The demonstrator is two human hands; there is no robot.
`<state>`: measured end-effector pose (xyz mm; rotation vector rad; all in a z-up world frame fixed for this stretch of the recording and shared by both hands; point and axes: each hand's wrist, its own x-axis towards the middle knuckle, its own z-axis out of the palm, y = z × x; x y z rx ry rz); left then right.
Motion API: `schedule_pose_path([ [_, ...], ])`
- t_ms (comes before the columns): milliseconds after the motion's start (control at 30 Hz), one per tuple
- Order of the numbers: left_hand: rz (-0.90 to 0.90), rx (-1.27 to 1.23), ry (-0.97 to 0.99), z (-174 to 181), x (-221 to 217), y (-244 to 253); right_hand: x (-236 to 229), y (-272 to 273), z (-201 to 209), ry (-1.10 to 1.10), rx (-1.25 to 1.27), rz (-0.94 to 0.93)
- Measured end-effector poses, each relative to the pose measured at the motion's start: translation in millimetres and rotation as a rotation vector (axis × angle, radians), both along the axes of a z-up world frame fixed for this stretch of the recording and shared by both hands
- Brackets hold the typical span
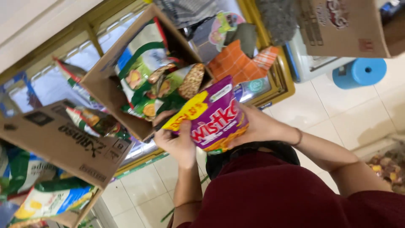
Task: The person is cleaning snack bags with a cloth, scanning them with a handheld barcode scanner, and organizing them.
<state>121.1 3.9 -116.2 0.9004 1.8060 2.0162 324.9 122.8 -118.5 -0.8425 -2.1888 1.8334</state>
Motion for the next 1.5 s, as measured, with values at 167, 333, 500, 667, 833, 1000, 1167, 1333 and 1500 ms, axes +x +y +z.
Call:
schedule_pose_path([
  [167, -0.358, -0.085, 0.215, -13.1, 54.6, 49.4, 64.6, 4.3, -38.3, 0.494, -0.131, -0.19],
  [333, -0.649, -0.054, 0.026, -97.1, 59.5, 175.8, 119.2, 17.1, -62.1, 0.476, -0.01, -0.646],
  [500, -0.486, -0.517, 1.167, -188.0, 68.1, 277.1, 185.2, 22.2, -80.9, 0.409, -0.13, -1.071],
  [667, -0.331, -0.716, 1.401, -279.8, 47.1, 306.8, 222.2, 26.1, -75.8, 0.583, -0.24, -1.252],
  [833, -0.265, -0.689, 1.094, -190.5, 38.7, 301.3, 240.0, 28.5, -75.9, 0.611, -0.251, -1.245],
  [1000, -0.204, 0.096, 0.622, -91.0, 90.7, 244.7, 249.1, 36.0, -71.5, 0.738, -0.291, -1.23],
  [1167, -0.885, 0.314, 0.168, -33.3, 212.7, 172.1, 242.8, 30.9, -61.0, 0.66, -0.116, -1.021],
  [1333, -1.149, 0.164, 0.428, 8.7, 241.4, 170.6, 242.0, 18.0, -53.5, 0.66, 0.082, -1.142],
  [1500, -1.365, 0.145, 0.632, -7.4, 247.9, 173.1, 276.4, 1.5, -60.6, 0.812, 0.065, -1.43],
])
